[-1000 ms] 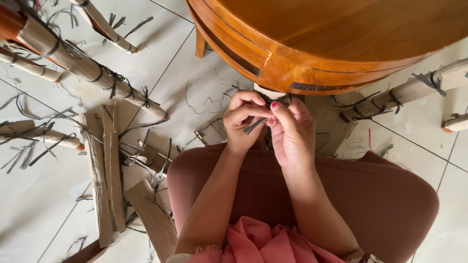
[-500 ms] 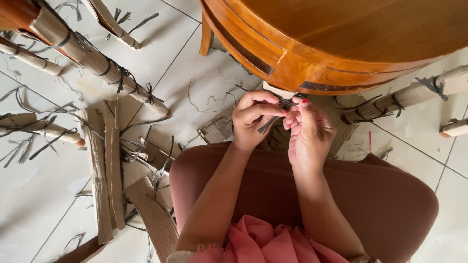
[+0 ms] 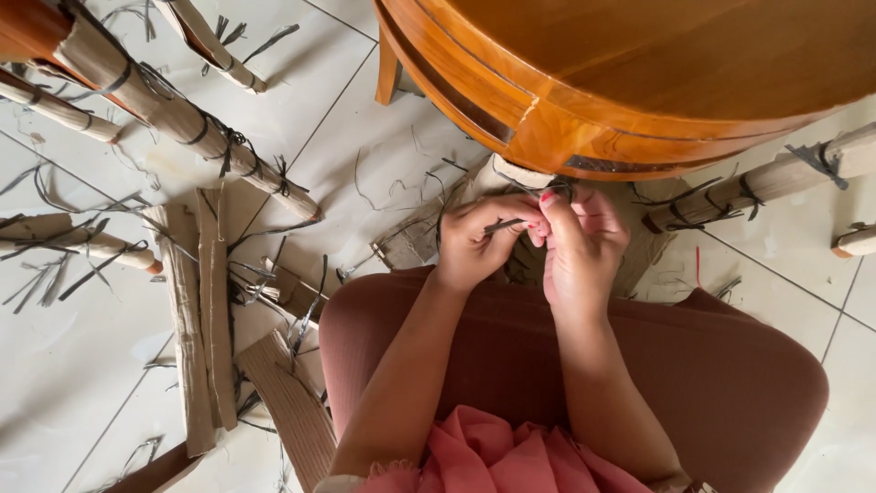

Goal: Wrapping wooden table legs with protective cardboard and securing them with ties for transport.

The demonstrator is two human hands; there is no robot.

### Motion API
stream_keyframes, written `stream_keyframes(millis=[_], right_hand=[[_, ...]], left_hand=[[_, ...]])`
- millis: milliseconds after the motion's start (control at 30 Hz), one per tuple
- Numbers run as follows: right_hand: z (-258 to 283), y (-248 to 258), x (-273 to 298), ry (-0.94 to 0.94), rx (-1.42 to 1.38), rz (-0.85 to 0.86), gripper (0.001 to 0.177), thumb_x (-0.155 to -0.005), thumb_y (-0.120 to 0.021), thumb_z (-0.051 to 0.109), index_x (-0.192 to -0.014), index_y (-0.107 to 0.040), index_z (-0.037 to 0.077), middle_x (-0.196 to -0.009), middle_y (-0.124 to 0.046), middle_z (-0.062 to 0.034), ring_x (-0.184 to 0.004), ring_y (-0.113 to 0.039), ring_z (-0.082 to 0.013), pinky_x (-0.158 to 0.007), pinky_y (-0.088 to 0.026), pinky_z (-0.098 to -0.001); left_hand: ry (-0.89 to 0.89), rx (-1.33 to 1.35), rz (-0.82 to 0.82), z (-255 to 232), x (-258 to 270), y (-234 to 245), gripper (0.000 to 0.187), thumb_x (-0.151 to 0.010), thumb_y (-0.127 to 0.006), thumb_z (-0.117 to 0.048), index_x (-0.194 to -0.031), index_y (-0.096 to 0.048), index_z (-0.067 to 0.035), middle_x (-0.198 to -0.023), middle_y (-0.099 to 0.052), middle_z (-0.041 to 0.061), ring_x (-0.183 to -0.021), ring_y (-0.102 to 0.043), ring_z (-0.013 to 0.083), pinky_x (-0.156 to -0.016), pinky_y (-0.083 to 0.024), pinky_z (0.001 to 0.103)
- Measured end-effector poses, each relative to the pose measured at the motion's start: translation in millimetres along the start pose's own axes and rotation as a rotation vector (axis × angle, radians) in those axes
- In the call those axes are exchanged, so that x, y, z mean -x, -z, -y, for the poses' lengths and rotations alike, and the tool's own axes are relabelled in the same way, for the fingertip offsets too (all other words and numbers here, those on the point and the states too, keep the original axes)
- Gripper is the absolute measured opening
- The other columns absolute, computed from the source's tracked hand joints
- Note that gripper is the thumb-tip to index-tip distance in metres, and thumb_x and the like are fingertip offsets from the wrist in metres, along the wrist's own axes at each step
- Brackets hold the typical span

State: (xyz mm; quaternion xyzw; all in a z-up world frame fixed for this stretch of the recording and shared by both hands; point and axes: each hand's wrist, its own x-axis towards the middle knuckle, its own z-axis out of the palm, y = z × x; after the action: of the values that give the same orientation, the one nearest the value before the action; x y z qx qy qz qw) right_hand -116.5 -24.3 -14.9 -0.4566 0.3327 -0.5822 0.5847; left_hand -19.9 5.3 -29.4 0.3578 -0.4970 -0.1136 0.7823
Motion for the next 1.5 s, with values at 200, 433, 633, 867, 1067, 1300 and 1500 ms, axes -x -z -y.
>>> stream_keyframes(millis=[200,433,633,867,1067,1300,1500], right_hand=[[0.2,-1.7,1.2,0.213,0.213,-0.062,0.019,-0.101,-0.067,0.006,-0.085,-0.067,-0.005,-0.072,-0.065,-0.0227,-0.053,-0.054,-0.0182,-0.05,-0.048,-0.0308],[14.5,4.8,8.4,0.392,0.456,-0.012,0.032,-0.111,-0.057,0.006,-0.085,-0.069,-0.008,-0.058,-0.057,-0.0171,-0.05,-0.052,-0.0186,-0.053,-0.047,-0.0298],[12.5,15.6,7.2,0.521,0.422,0.038,0.021,-0.11,-0.056,-0.001,-0.099,-0.07,-0.012,-0.071,-0.065,-0.0221,-0.049,-0.054,-0.0166,-0.049,-0.047,-0.0282],[15.4,25.0,5.2,0.31,-0.048,0.322,0.028,-0.109,-0.05,0.015,-0.09,-0.057,-0.003,-0.083,-0.065,-0.0261,-0.049,-0.061,-0.0192,-0.049,-0.052,-0.0251],[43.3,24.7,-17.1,0.839,0.557,0.494,0.025,-0.1,-0.058,-0.009,-0.079,-0.069,-0.004,-0.072,-0.068,-0.0177,-0.05,-0.056,-0.0216,-0.052,-0.05,-0.0311],[24.4,15.6,-60.5,1.162,0.61,0.421,0.026,-0.095,-0.065,-0.018,-0.081,-0.081,-0.003,-0.065,-0.067,-0.0131,-0.048,-0.053,-0.0211,-0.055,-0.049,-0.0335],[-22.1,29.4,-70.7,1.253,0.565,0.276,0.017,-0.091,-0.074,-0.016,-0.078,-0.077,-0.005,-0.069,-0.069,-0.0161,-0.058,-0.066,-0.0305,-0.061,-0.055,-0.0376]], left_hand=[[0.074,0.093,0.066,2.6,2.0,1.4,0.011,-0.098,-0.07,-0.008,-0.089,-0.076,-0.006,-0.09,-0.077,0.014,-0.086,-0.077,0.0311,-0.077,-0.06,0.039],[0.119,0.209,0.093,12.9,10.0,0.4,0.011,-0.1,-0.068,-0.009,-0.091,-0.072,-0.005,-0.103,-0.078,0.013,-0.095,-0.076,0.0239,-0.081,-0.058,0.037],[0.126,0.274,0.015,13.2,11.2,-4.7,0.007,-0.095,-0.072,-0.005,-0.09,-0.073,-0.001,-0.102,-0.079,0.018,-0.098,-0.076,0.0246,-0.084,-0.059,0.037],[0.013,0.142,-0.148,5.3,-1.9,9.1,0.006,-0.097,-0.068,0.0,-0.092,-0.069,0.004,-0.081,-0.076,0.016,-0.076,-0.074,0.0223,-0.077,-0.06,0.037],[-0.085,-0.066,-0.171,-9.9,-9.4,8.1,0.008,-0.095,-0.068,0.005,-0.087,-0.069,0.004,-0.077,-0.073,0.015,-0.069,-0.074,0.0264,-0.07,-0.061,0.036],[-0.109,-0.042,-0.231,0.7,-11.2,9.2,0.01,-0.097,-0.064,0.006,-0.087,-0.065,0.007,-0.077,-0.072,0.017,-0.069,-0.073,0.0249,-0.07,-0.061,0.035],[0.055,0.059,-0.177,-3.7,-14.4,13.8,0.004,-0.096,-0.068,0.003,-0.094,-0.067,0.005,-0.083,-0.073,0.016,-0.078,-0.072,0.0231,-0.078,-0.058,0.035]])
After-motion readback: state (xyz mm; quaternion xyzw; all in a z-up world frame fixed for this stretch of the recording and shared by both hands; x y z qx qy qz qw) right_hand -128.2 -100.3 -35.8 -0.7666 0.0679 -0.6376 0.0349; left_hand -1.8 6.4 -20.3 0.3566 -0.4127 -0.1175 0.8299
